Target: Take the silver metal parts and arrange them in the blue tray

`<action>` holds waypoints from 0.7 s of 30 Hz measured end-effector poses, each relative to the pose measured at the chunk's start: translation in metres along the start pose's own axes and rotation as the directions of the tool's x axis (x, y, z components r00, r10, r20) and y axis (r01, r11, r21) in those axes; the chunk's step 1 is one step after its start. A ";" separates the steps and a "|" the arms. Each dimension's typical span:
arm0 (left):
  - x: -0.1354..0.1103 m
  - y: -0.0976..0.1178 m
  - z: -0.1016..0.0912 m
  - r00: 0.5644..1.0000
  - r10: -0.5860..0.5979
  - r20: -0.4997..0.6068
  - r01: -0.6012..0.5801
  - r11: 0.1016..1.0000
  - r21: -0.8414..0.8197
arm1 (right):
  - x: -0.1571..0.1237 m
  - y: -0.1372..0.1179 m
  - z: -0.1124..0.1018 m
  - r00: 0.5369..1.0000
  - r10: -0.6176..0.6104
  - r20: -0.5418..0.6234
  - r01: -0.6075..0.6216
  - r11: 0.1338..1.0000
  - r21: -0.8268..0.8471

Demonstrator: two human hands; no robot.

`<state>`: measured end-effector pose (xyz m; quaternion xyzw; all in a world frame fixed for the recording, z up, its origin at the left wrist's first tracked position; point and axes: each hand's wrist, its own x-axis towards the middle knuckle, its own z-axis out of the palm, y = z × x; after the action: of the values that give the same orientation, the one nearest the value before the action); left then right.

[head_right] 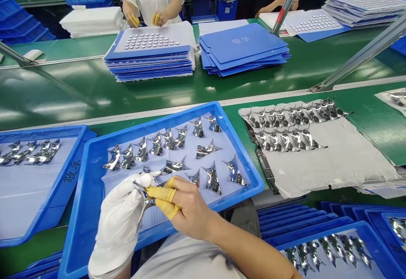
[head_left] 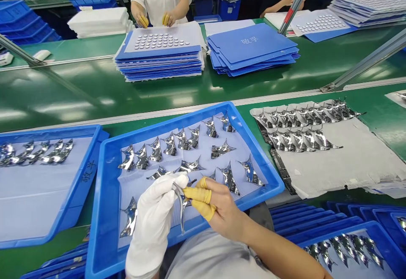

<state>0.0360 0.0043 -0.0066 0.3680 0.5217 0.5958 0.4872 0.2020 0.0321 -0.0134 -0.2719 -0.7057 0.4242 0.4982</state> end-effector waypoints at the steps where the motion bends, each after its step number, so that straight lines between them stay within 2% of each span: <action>1: 0.000 0.000 0.000 1.000 0.014 0.003 -0.014 1.000 0.001 | 0.001 0.000 0.000 1.000 -0.004 -0.004 0.004 1.000 0.000; 6: -0.002 -0.001 -0.002 0.999 0.030 0.024 -0.031 0.999 0.038 | 0.002 0.002 0.004 0.999 -0.021 -0.039 0.023 0.999 0.042; 12: -0.003 -0.002 -0.005 1.000 -0.006 0.021 0.006 0.999 0.032 | -0.002 0.005 0.007 0.997 0.080 0.016 -0.081 0.990 0.115; 17: -0.003 -0.002 -0.007 0.999 0.017 0.042 -0.019 0.999 0.046 | 0.002 0.004 0.001 0.999 -0.044 0.015 0.043 0.998 0.039; 21: -0.002 -0.003 -0.007 0.999 0.030 0.027 -0.031 0.998 0.057 | 0.004 0.004 0.000 0.998 -0.067 0.004 0.067 0.998 -0.009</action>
<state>0.0302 0.0000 -0.0105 0.3976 0.5266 0.5830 0.4741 0.2007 0.0375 -0.0146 -0.2494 -0.7172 0.4048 0.5094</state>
